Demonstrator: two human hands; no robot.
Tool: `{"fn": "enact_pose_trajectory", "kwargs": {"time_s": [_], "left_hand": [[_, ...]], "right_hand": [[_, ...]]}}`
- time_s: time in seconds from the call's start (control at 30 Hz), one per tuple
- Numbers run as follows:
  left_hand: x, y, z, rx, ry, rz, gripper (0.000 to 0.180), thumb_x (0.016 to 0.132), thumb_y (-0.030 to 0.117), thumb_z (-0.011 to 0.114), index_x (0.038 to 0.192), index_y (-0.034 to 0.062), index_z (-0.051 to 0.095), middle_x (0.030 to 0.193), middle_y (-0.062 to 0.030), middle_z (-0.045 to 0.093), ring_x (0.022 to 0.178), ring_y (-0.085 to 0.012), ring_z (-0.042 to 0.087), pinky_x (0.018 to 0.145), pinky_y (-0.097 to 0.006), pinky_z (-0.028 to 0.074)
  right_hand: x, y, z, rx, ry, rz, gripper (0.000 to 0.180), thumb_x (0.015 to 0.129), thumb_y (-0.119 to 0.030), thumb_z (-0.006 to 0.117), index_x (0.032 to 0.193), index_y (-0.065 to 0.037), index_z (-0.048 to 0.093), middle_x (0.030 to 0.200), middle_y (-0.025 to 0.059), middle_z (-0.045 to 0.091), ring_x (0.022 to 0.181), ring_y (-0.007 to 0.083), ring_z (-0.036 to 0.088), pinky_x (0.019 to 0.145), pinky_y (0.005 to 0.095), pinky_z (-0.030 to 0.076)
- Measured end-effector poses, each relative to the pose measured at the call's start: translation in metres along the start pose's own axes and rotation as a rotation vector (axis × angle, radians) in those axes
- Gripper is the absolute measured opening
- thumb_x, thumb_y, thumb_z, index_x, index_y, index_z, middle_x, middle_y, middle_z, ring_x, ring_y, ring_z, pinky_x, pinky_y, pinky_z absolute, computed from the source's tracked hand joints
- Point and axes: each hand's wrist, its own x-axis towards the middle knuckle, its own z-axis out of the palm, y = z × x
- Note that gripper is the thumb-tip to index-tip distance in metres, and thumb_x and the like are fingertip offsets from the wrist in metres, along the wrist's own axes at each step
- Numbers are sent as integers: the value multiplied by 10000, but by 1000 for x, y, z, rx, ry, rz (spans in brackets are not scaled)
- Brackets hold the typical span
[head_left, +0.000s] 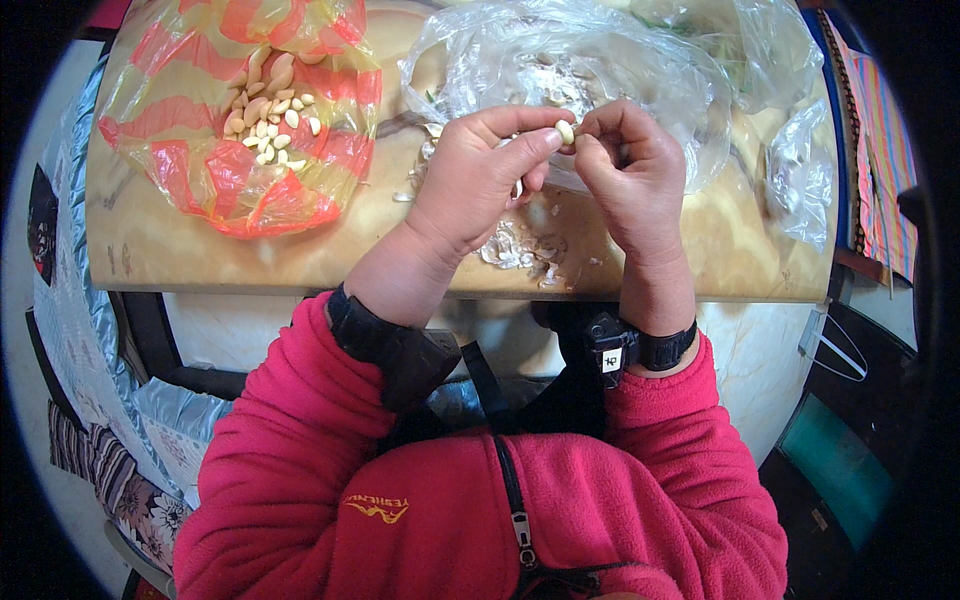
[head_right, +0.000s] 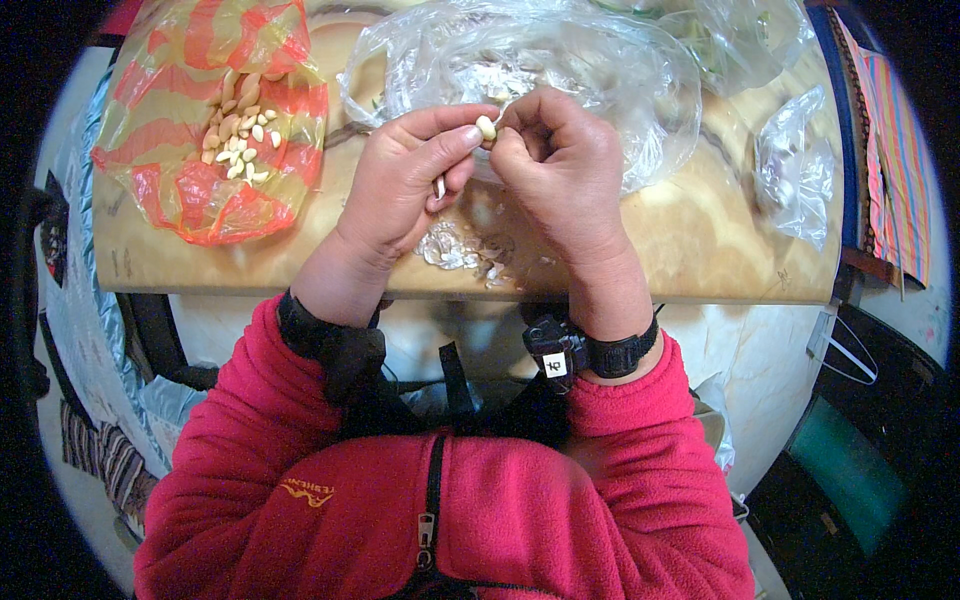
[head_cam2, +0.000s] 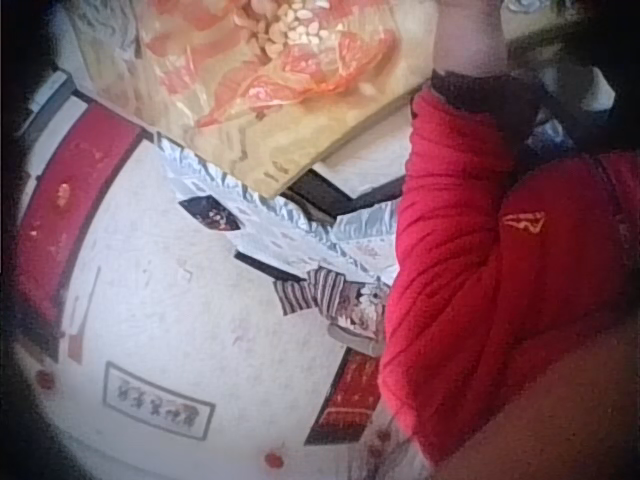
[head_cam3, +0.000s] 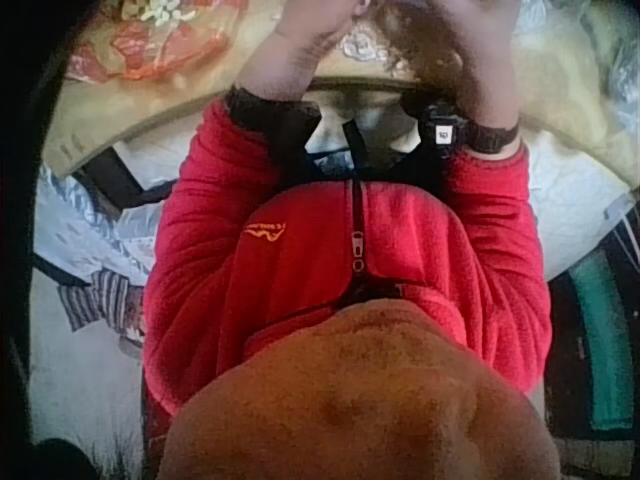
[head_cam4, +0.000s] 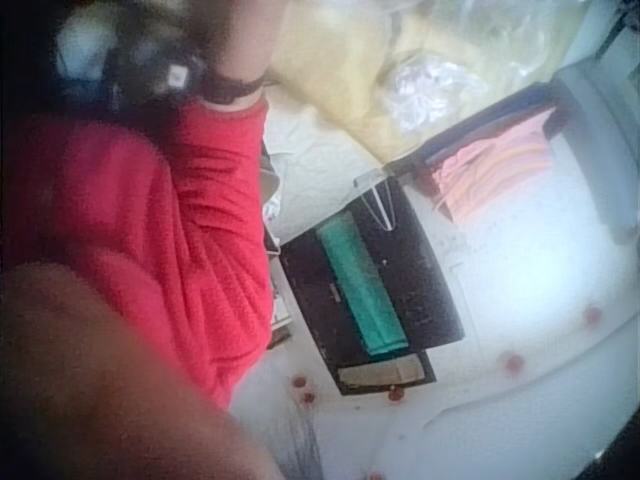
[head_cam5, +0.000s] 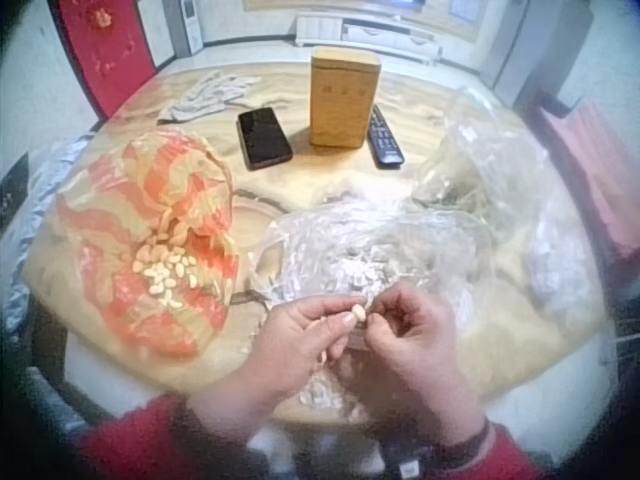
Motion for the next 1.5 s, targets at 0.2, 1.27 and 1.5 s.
{"fn": "enact_pose_trajectory", "kwargs": {"time_s": [0.2,1.27,1.5], "left_hand": [[5,1,-8,-372,-158,-66,222,899,107,524,1090,-5,553,866,-61,595,536,-34,410,401,-152,297],[1,5,-5,-68,-48,60,163,854,117,622,973,7,611,684,21,562,532,-13,468,440,-140,341],[1,3,-5,-36,-22,60,149,853,107,620,967,12,609,751,-2,599,524,-7,461,413,-133,325]], "right_hand": [[1,-5,-9,166,-40,-10,45,765,-30,544,721,-24,549,639,-31,515,573,36,425,522,193,356],[1,-10,-9,-134,-37,-164,85,768,-52,671,848,-27,657,683,61,599,562,103,536,509,231,427],[1,-12,-16,-280,-141,-163,76,788,-4,643,864,0,651,749,39,622,642,62,554,572,199,442]]}}
